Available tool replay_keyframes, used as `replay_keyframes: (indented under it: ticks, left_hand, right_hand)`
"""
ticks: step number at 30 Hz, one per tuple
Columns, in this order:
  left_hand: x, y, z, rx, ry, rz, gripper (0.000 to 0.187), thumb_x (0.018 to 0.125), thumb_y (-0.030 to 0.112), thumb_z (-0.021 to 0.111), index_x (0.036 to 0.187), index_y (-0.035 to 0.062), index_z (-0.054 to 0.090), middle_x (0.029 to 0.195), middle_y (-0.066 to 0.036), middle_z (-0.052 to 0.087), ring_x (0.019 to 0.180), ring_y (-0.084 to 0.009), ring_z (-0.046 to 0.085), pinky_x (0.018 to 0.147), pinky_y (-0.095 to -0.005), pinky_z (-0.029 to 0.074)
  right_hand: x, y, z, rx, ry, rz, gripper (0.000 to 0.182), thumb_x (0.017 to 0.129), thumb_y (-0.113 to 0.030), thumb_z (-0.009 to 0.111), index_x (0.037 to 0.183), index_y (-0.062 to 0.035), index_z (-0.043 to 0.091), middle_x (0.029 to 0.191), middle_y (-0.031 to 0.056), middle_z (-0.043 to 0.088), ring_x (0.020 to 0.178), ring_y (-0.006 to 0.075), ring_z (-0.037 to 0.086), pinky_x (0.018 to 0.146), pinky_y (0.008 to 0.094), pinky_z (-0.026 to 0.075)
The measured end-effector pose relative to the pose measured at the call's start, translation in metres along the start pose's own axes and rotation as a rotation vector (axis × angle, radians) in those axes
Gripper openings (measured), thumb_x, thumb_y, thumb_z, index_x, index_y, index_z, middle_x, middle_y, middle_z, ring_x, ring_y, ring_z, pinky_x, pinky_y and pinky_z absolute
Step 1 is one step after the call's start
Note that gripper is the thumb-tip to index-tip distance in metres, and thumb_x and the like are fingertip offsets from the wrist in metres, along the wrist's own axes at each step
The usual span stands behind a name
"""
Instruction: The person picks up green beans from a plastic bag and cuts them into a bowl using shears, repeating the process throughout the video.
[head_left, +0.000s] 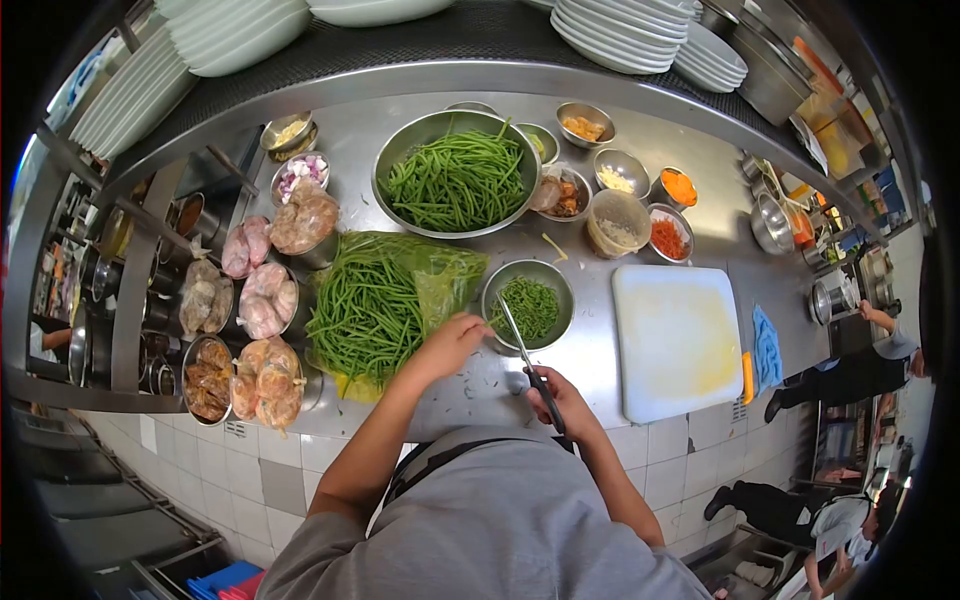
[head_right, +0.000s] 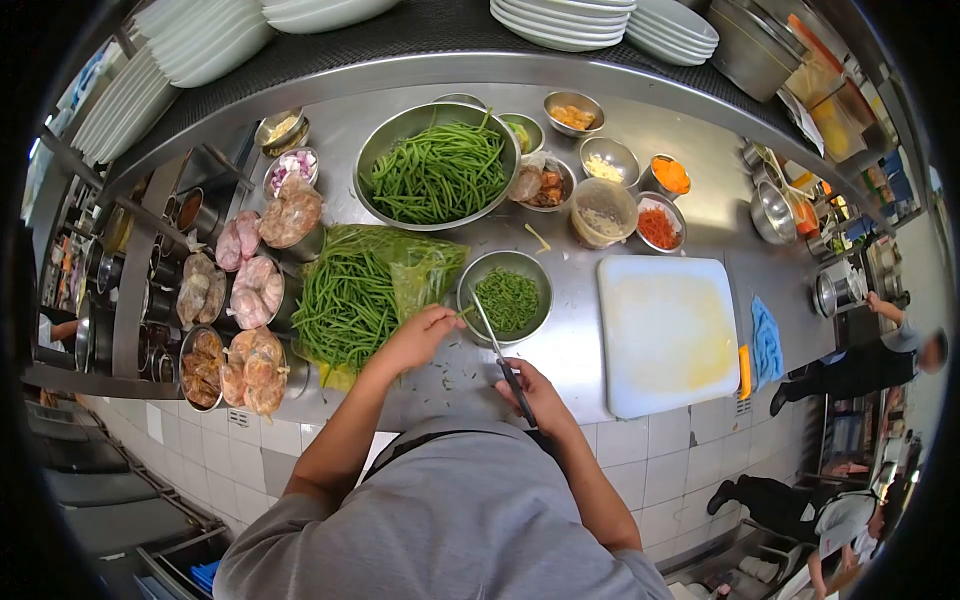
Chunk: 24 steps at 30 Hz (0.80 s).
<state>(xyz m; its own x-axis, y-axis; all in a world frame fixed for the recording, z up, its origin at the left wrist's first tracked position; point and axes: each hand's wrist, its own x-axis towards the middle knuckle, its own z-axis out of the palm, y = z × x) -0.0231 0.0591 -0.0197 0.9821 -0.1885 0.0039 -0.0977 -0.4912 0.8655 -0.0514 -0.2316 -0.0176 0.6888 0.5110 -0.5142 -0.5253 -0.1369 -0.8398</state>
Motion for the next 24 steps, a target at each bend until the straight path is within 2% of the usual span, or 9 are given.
replay_keyframes:
  ticks: [2, 3, 5, 6, 8, 11, 16, 24]
  left_hand:
    - [0.005, 0.004, -0.001, -0.377, -0.008, -0.248, 0.027, 0.108, 0.022, 0.056, 0.118, 0.0022, 0.071, 0.117, -0.006, 0.072, 0.087, -0.0183, 0.062, 0.080, -0.0297, 0.050]
    - [0.007, 0.007, -0.001, -0.375, -0.009, -0.247, 0.027, 0.108, 0.022, 0.056, 0.118, 0.0022, 0.071, 0.117, -0.006, 0.072, 0.087, -0.0183, 0.062, 0.080, -0.0297, 0.050]
    - [0.010, 0.011, -0.002, -0.799, 0.112, -0.345, 0.020, 0.107, 0.017, 0.058, 0.117, 0.0030, 0.070, 0.116, -0.003, 0.072, 0.083, -0.0121, 0.059, 0.077, -0.0253, 0.048]
    - [0.010, 0.008, -0.002, -0.798, 0.110, -0.347, 0.020, 0.107, 0.017, 0.058, 0.117, 0.0030, 0.070, 0.116, -0.003, 0.072, 0.083, -0.0121, 0.059, 0.077, -0.0253, 0.048]
    - [0.011, 0.001, -0.003, -0.956, 0.271, -0.290, 0.020, 0.107, 0.018, 0.061, 0.118, 0.0027, 0.069, 0.113, -0.004, 0.071, 0.098, -0.0129, 0.068, 0.084, -0.0279, 0.053]
    - [0.012, 0.008, -0.002, -1.122, 0.356, -0.265, 0.016, 0.105, 0.013, 0.065, 0.117, 0.0023, 0.066, 0.109, -0.008, 0.071, 0.095, -0.0155, 0.071, 0.081, -0.0276, 0.057]
    - [0.012, 0.015, 0.009, -1.179, 0.407, -0.215, 0.015, 0.106, 0.013, 0.064, 0.118, 0.0049, 0.064, 0.104, -0.009, 0.071, 0.097, -0.0204, 0.074, 0.084, -0.0320, 0.062]
    - [0.008, 0.019, 0.025, -1.190, 0.388, -0.209, 0.015, 0.106, 0.011, 0.063, 0.119, 0.0043, 0.064, 0.107, -0.011, 0.072, 0.104, -0.0239, 0.075, 0.087, -0.0348, 0.063]
  right_hand:
    - [0.002, 0.008, -0.004, 0.052, 0.015, 0.004, 0.056, 0.099, -0.023, 0.076, 0.147, -0.0092, 0.052, 0.082, -0.0039, 0.055, 0.065, 0.0068, 0.049, 0.055, 0.0258, 0.040]
    - [0.002, 0.009, -0.005, 0.102, 0.028, 0.010, 0.055, 0.099, -0.024, 0.075, 0.147, -0.0101, 0.052, 0.081, -0.0038, 0.054, 0.064, 0.0070, 0.049, 0.054, 0.0259, 0.040]
    - [-0.001, 0.010, -0.007, 0.113, 0.027, -0.007, 0.055, 0.100, -0.026, 0.074, 0.148, -0.0104, 0.051, 0.082, -0.0040, 0.054, 0.065, 0.0069, 0.049, 0.055, 0.0253, 0.041]
    - [-0.003, 0.010, -0.007, 0.123, 0.024, -0.021, 0.055, 0.102, -0.029, 0.072, 0.148, -0.0106, 0.050, 0.082, -0.0042, 0.054, 0.065, 0.0069, 0.049, 0.056, 0.0248, 0.042]
    - [-0.006, 0.011, -0.006, 0.120, 0.001, -0.033, 0.055, 0.103, -0.031, 0.070, 0.149, -0.0096, 0.049, 0.085, -0.0035, 0.054, 0.068, 0.0076, 0.051, 0.059, 0.0251, 0.043]
    - [-0.011, 0.006, 0.000, 0.139, -0.050, -0.070, 0.057, 0.104, -0.034, 0.067, 0.150, -0.0073, 0.047, 0.090, -0.0017, 0.055, 0.074, 0.0092, 0.053, 0.064, 0.0261, 0.047]
    - [-0.011, -0.002, 0.007, 0.144, -0.113, -0.117, 0.059, 0.105, -0.035, 0.065, 0.152, -0.0043, 0.045, 0.097, 0.0011, 0.056, 0.080, 0.0116, 0.055, 0.070, 0.0282, 0.049]
    - [-0.005, 0.001, 0.007, 0.110, -0.101, -0.133, 0.060, 0.108, -0.041, 0.059, 0.154, -0.0074, 0.043, 0.103, 0.0033, 0.058, 0.085, 0.0140, 0.056, 0.073, 0.0315, 0.049]
